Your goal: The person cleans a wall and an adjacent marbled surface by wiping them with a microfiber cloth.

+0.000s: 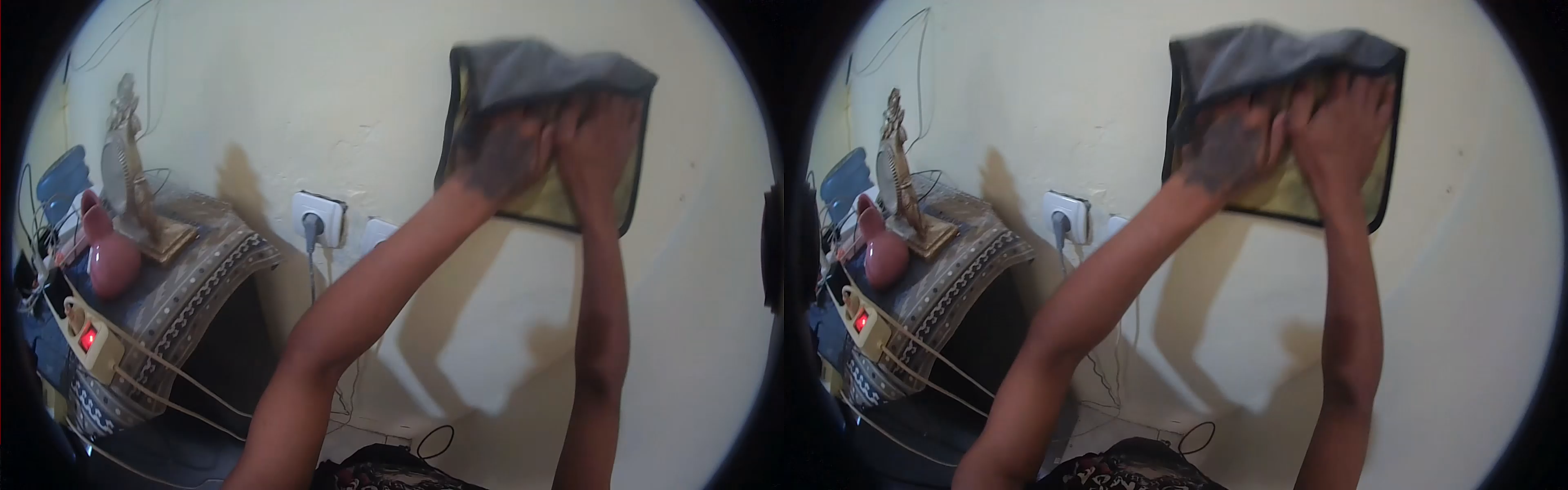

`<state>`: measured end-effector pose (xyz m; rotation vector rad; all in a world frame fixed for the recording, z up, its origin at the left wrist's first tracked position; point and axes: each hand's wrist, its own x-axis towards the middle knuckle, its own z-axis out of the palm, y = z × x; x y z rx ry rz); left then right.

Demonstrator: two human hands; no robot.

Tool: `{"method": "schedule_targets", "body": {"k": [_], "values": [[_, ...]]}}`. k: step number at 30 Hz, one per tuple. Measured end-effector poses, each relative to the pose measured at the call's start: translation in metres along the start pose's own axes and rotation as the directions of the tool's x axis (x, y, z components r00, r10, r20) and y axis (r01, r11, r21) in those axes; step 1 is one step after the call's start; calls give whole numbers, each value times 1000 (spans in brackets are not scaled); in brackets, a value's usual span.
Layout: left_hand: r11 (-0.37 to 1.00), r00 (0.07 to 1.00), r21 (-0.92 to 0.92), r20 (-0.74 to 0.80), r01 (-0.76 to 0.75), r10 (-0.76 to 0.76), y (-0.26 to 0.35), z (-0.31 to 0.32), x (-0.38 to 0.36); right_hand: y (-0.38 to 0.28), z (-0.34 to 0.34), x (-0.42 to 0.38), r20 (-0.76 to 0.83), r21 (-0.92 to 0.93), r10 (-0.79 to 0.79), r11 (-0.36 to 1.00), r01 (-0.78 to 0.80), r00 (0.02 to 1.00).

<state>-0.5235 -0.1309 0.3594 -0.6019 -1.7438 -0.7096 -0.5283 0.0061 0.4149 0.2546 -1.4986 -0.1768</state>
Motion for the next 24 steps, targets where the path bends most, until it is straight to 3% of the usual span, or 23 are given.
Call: {"method": "schedule_targets", "body": {"k": [1, 2, 3, 4, 5, 8, 12, 14, 15, 16, 19, 22, 24], "values": [[993, 987, 87, -138, -74, 85, -9, 0, 21, -1, 6, 21, -61, -30, 5, 1000, -6, 998], [992, 986, 114, -149, -59, 76, -18, -3, 39, -3, 12, 39, -70, 0, -3, 1000, 3, 998], [964, 909, 184, -336, -193, 246, -28, -8, 55, -8, 20, 55, -129, -34, -32, 999, 28, 991], [909, 770, 282, -488, -308, 412, -37, -16, 65, -15, 24, 68, -188, -68, -61, 996, 49, 980], [906, 773, 311, -485, -286, 410, -43, -23, 70, -23, 27, 78, -193, -34, -66, 998, 60, 979], [903, 793, 370, -472, -220, 386, -59, -38, 77, -41, 30, 97, -128, -149, -150, 980, 131, 980], [977, 919, 129, -338, -171, 205, -77, -61, 77, -70, 27, 115, -64, -143, -160, 978, 149, 985], [987, 940, 95, -304, -131, 154, -89, -79, 74, -87, 45, 125, -166, -124, -201, 976, 181, 965], [995, 955, 100, -293, -24, 53, -92, -85, 71, -93, 52, 129, -259, -141, -232, 969, 201, 938], [990, 957, 105, -285, 89, -56, -97, -91, 67, -106, 53, 132, -267, -121, -234, 971, 209, 935], [984, 916, 65, -380, 167, -130, -113, -111, 51, -143, 49, 134, -238, -110, -288, 957, 269, 927], [946, 875, 246, -480, 210, -70, -142, -121, 40, -192, 29, 123, -245, 77, -252, 957, 278, 936], [941, 840, 251, -539, 228, -59, -149, -132, 22, -218, 18, 117, -246, 196, -233, 939, 283, 941]]}}
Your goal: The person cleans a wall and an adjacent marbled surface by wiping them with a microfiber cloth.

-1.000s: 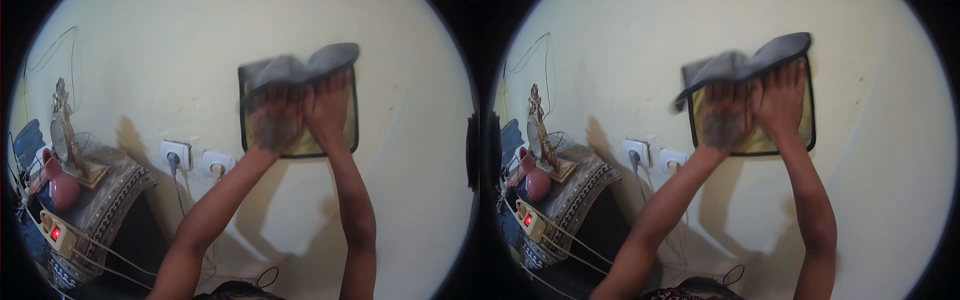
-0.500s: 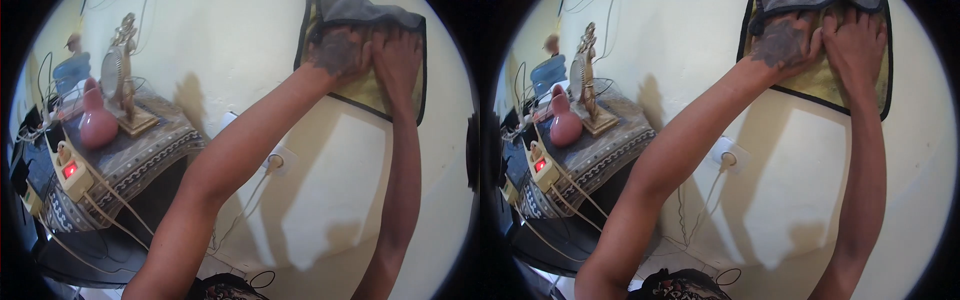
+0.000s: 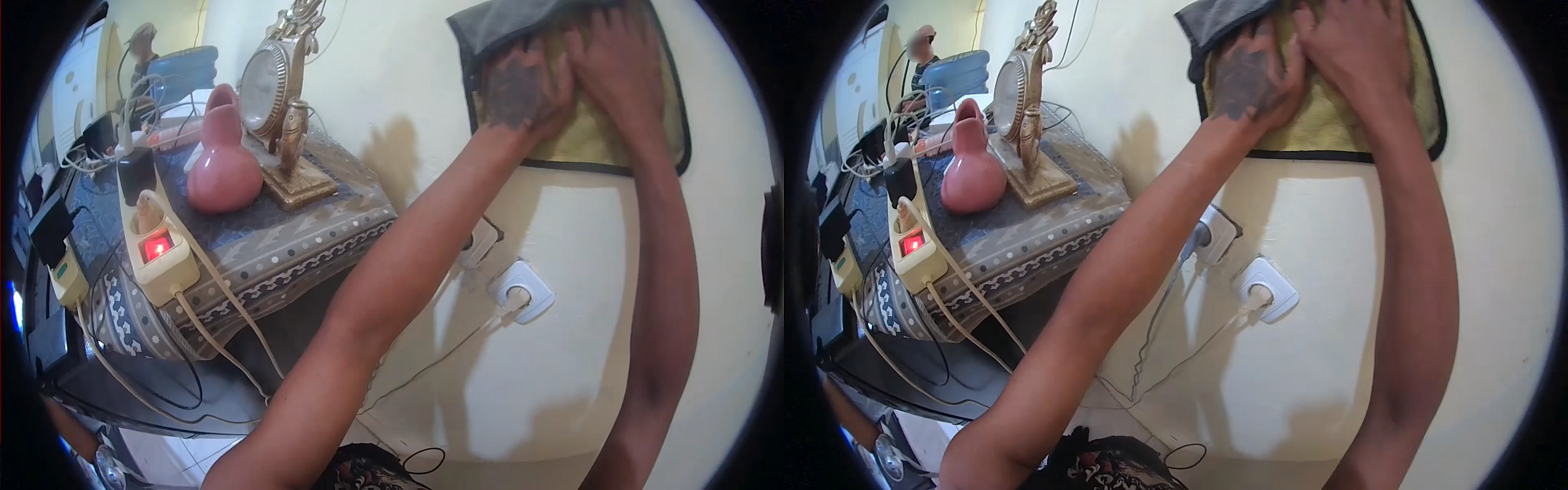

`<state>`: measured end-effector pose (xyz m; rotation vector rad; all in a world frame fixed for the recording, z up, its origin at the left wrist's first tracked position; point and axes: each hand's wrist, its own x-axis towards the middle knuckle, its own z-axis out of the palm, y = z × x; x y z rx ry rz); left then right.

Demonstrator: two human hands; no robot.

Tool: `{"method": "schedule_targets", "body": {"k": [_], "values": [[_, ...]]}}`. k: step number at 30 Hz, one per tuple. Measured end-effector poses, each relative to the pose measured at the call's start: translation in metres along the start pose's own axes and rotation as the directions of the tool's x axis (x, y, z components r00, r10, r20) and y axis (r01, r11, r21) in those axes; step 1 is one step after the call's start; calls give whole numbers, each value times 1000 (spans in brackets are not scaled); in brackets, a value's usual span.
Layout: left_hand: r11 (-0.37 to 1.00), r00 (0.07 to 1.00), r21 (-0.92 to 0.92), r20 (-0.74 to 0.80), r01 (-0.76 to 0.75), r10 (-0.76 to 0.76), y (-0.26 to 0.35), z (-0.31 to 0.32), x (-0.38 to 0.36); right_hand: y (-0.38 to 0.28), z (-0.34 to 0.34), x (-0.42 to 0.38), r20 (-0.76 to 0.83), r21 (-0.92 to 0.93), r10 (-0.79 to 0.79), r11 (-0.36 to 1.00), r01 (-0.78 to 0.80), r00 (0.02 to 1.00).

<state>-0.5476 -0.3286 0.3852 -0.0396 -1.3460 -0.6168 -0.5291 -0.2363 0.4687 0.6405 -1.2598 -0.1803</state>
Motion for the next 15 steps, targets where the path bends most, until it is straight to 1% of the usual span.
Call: {"method": "schedule_targets", "body": {"k": [1, 2, 3, 5, 6, 7, 9, 10, 11, 12, 13, 14, 15], "values": [[1000, 998, 10, -69, 13, -12, -7, -9, -5, -11, 2, 1, 3, 13, -3, 1000, 3, 1000], [992, 991, -3, 15, 130, -130, -16, -14, -8, -21, 10, 1, 59, 81, -50, 996, 45, 997], [990, 990, 6, 21, 143, -143, -24, -18, -13, -31, 17, 0, 117, 147, -100, 986, 82, 988], [988, 987, 84, -102, 131, -122, -45, -9, -24, -44, 42, -9, 13, 208, -203, 958, 196, 979], [932, 970, 354, -243, 81, 8, -64, 12, -33, -46, 42, -15, -1, 282, -191, 942, 183, 982], [932, 975, 305, 43, 193, -216, -52, -6, -32, -42, 43, -22, -27, 305, -209, 930, 208, 977], [932, 999, 361, -15, 32, -28, -36, 4, -32, -19, 32, -35, -56, 313, -196, 928, 204, 979], [935, 1000, 353, 0, 28, -30, -19, 13, -34, -4, 23, -41, -74, 287, -167, 941, 181, 983], [948, 992, 295, -10, 123, -125, 2, 25, -34, 14, 11, -45, -100, 264, -141, 951, 162, 985], [946, 975, 239, -20, 218, -220, 21, 34, -31, 36, -2, -46, -88, 148, -153, 975, 165, 984], [963, 962, 206, 170, 175, -211, 47, 29, -24, 48, -24, -53, -61, 139, -57, 988, 65, 996], [977, 917, 163, 352, 140, -190, 70, 25, -23, 65, -42, -59, -8, 105, -22, 994, 23, 1000], [997, 956, 77, 292, -9, -14, 90, 43, -33, 99, -40, -67, 97, -67, -57, 996, 64, 994]]}}
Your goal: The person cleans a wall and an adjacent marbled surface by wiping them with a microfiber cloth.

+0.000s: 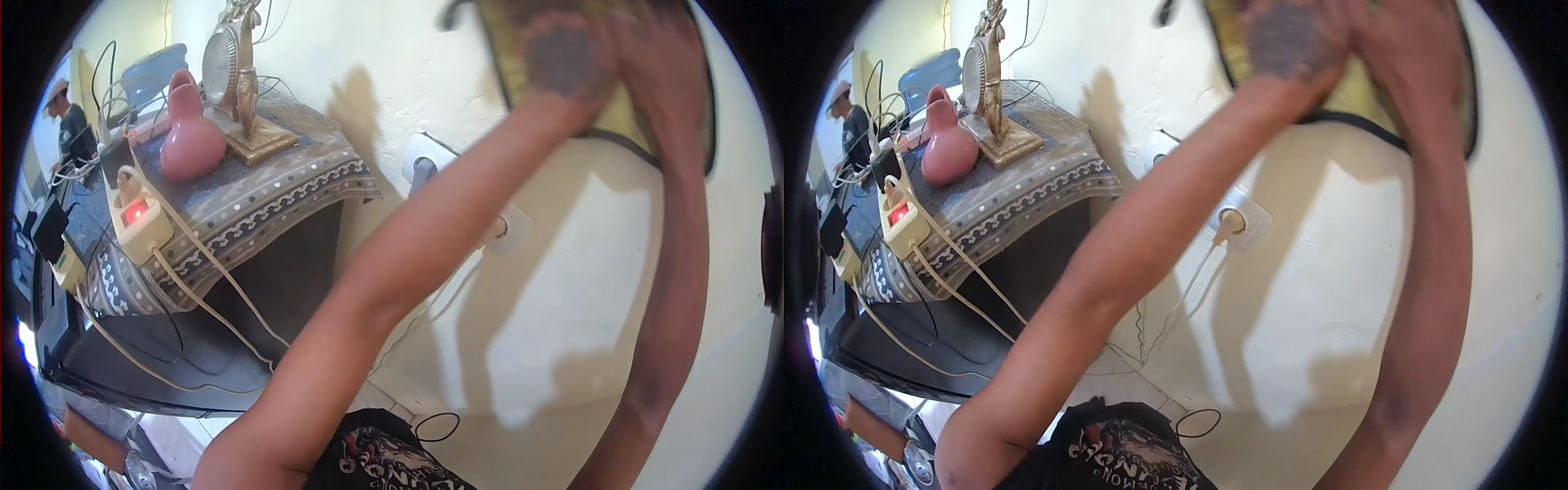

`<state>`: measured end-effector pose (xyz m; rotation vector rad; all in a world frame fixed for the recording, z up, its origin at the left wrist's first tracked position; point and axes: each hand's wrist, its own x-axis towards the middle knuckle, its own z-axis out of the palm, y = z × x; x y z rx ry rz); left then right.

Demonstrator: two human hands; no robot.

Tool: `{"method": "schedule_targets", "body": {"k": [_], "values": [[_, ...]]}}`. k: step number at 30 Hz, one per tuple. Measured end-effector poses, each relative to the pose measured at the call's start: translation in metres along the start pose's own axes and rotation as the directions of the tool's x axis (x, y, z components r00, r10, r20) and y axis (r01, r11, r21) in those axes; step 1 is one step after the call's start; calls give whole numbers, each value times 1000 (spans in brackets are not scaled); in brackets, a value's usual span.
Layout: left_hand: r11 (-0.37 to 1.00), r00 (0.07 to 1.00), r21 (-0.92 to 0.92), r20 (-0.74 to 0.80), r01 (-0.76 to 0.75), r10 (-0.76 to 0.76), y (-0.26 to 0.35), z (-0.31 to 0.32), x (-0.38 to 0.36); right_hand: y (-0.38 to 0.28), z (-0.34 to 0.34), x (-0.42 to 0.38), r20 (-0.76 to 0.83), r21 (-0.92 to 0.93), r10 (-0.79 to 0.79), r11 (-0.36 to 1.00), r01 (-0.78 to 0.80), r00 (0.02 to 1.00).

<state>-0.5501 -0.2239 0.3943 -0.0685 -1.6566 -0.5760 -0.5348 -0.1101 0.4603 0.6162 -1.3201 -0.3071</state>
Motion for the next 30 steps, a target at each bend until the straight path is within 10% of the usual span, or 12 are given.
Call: {"method": "schedule_targets", "body": {"k": [1, 2, 4, 6, 8, 12, 14, 16, 21, 26, 30], "values": [[986, 982, -24, -88, -168, 165, 21, 20, -6, 37, 11, -14, 108, -170, -26, 985, 44, 994], [975, 974, 8, 51, -220, 219, 42, 20, -11, 58, 12, -37, -245, -143, -84, 988, 50, 966], [954, 922, -62, 246, -293, 299, 75, 10, -25, 81, -16, -76, 52, -272, 177, 949, -156, 983], [941, 897, -146, 287, -306, 336, 77, 19, -30, 81, -26, -120, -6, -305, 194, 934, -186, 981], [608, 613, -194, -487, -770, 622, 61, 50, -43, 58, -24, -139, -124, -303, 110, 942, -143, 986], [687, 685, -24, -108, -726, 720, 14, 6, -31, 9, -28, -124, 10, -163, 226, 961, -222, 974], [796, 803, -128, -182, -592, 568, -22, 13, -20, -14, -15, -101, 79, -171, 214, 965, -198, 974], [807, 730, 84, -381, -584, 567, -59, 6, -26, -47, -9, -71, 62, -112, 135, 985, -128, 989], [990, 988, 133, -137, -55, 73, -95, -28, -56, -114, 23, -34, -4, 209, -64, 976, 63, 998], [973, 941, 232, -328, 0, 79, -56, 1, -68, -86, 8, -45, -40, 382, -164, 909, 166, 986], [982, 958, -104, -256, -159, 128, 12, 12, -101, -29, -28, -105, 16, 231, -9, 973, 5, 1000]]}}
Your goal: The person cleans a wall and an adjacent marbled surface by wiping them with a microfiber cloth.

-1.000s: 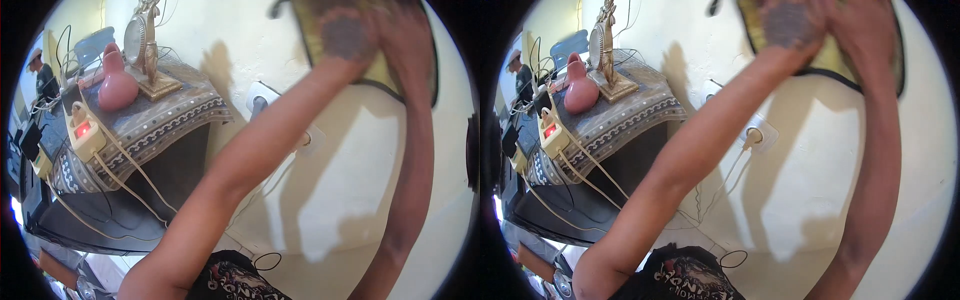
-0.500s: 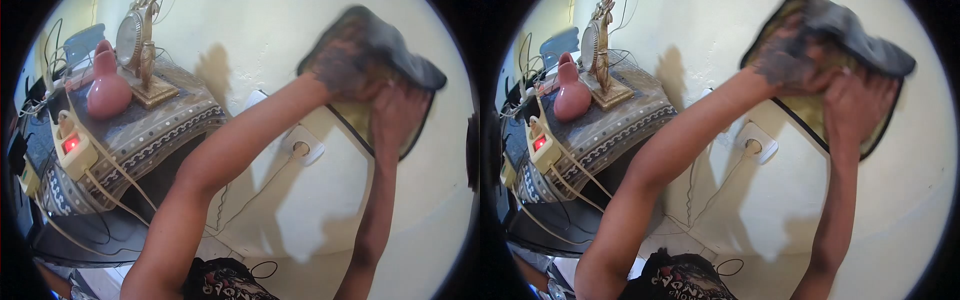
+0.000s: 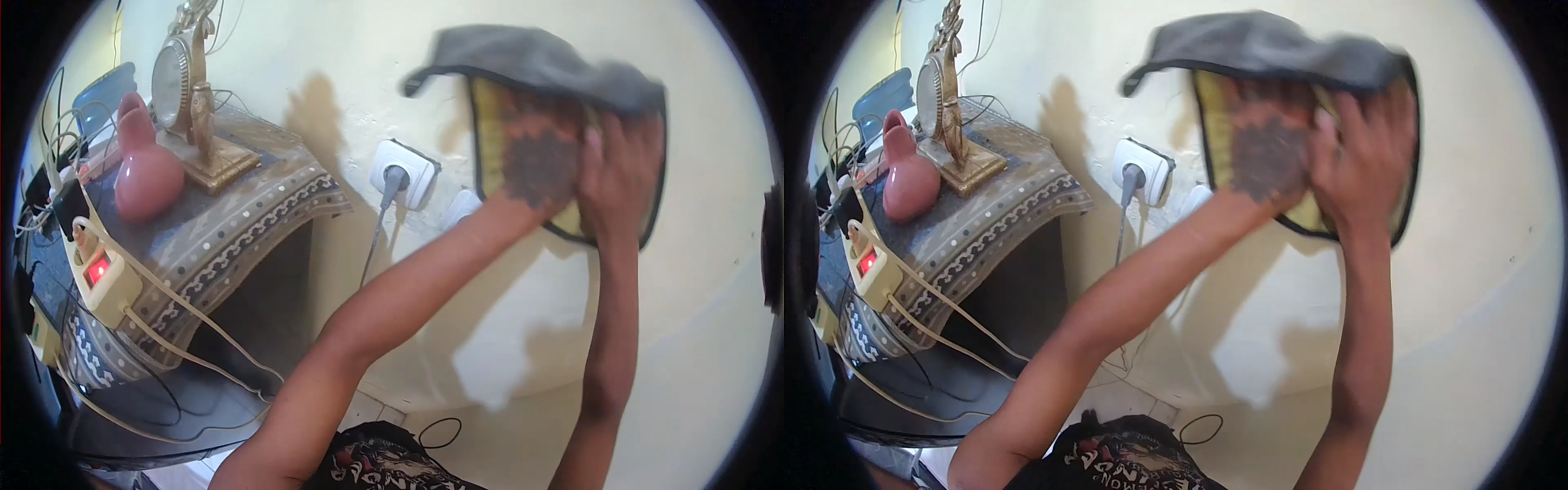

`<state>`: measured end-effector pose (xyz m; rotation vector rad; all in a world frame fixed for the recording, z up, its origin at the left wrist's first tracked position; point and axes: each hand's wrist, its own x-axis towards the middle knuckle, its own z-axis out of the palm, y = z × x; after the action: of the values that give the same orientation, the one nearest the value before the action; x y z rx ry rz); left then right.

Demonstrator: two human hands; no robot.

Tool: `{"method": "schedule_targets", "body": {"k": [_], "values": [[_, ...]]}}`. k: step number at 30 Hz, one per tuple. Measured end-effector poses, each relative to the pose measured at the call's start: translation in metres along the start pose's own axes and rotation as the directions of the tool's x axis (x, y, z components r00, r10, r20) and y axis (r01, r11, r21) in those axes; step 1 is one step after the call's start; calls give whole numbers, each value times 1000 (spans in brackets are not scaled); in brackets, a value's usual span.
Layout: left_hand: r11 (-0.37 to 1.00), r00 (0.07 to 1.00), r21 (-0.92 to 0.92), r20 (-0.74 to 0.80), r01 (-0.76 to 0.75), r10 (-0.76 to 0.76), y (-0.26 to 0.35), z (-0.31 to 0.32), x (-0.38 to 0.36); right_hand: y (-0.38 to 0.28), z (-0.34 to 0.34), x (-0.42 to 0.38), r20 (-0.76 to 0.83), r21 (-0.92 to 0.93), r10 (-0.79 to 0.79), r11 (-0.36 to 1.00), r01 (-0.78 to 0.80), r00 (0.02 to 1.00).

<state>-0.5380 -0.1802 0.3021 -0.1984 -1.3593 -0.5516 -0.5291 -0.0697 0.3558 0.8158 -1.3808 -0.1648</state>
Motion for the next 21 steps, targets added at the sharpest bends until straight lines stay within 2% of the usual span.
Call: {"method": "schedule_targets", "body": {"k": [2, 3, 4, 5, 7, 8, 10, 11, 12, 13, 14, 16, 17, 18, 20, 21], "values": [[999, 980, -46, 198, -23, 32, 38, 13, -17, 23, -27, -42, 28, -52, 96, 994, -94, 995], [988, 970, -150, 236, -20, 56, 56, 22, -30, 34, -40, -67, 70, -52, 179, 983, -176, 981], [968, 959, -250, 270, -13, 83, 72, 32, -45, 41, -52, -91, 110, -54, 261, 965, -257, 959], [970, 959, -242, 274, 3, 66, 88, 42, -62, 41, -62, -111, 65, -70, 314, 948, -310, 947], [910, 937, -407, 284, -76, 205, 114, 59, -99, 50, -76, -167, -9, -67, 430, 901, -429, 903], [916, 939, -398, 292, -56, 184, 121, 58, -115, 56, -77, -202, -39, -52, 494, 867, -496, 868], [843, 876, -411, 181, -346, 448, 132, 52, -147, 38, -74, -250, -150, 325, 701, 700, -635, 697], [855, 882, -402, 194, -329, 430, 136, 48, -164, 26, -76, -271, -124, 386, 780, 607, -695, 613], [885, 914, -395, 209, -245, 347, 137, 42, -182, 14, -76, -289, -89, 441, 850, 501, -744, 519], [912, 940, -379, 227, -157, 256, 137, 38, -204, 19, -73, -305, -57, 448, 852, 488, -749, 521], [921, 941, -365, 241, -138, 237, 134, 37, -242, 2, -70, -313, 25, 450, 853, 457, -768, 522], [949, 868, -280, 424, -147, 260, 116, 40, -321, -41, -75, -332, 172, 457, 839, 396, -797, 516], [911, 927, -389, 375, 139, 19, 109, 34, -333, -57, -73, -337, 240, 456, 827, 367, -811, 509], [771, 906, -501, 353, 394, -234, 105, 28, -344, -78, -63, -339, 306, 448, 810, 341, -827, 500], [775, 910, -495, 331, 394, -251, 84, -10, -326, -109, -55, -347, 423, 419, 771, 300, -857, 476], [873, 905, -314, 330, 373, -268, 72, -19, -337, -108, -55, -357, 478, 401, 745, 288, -870, 466]]}}
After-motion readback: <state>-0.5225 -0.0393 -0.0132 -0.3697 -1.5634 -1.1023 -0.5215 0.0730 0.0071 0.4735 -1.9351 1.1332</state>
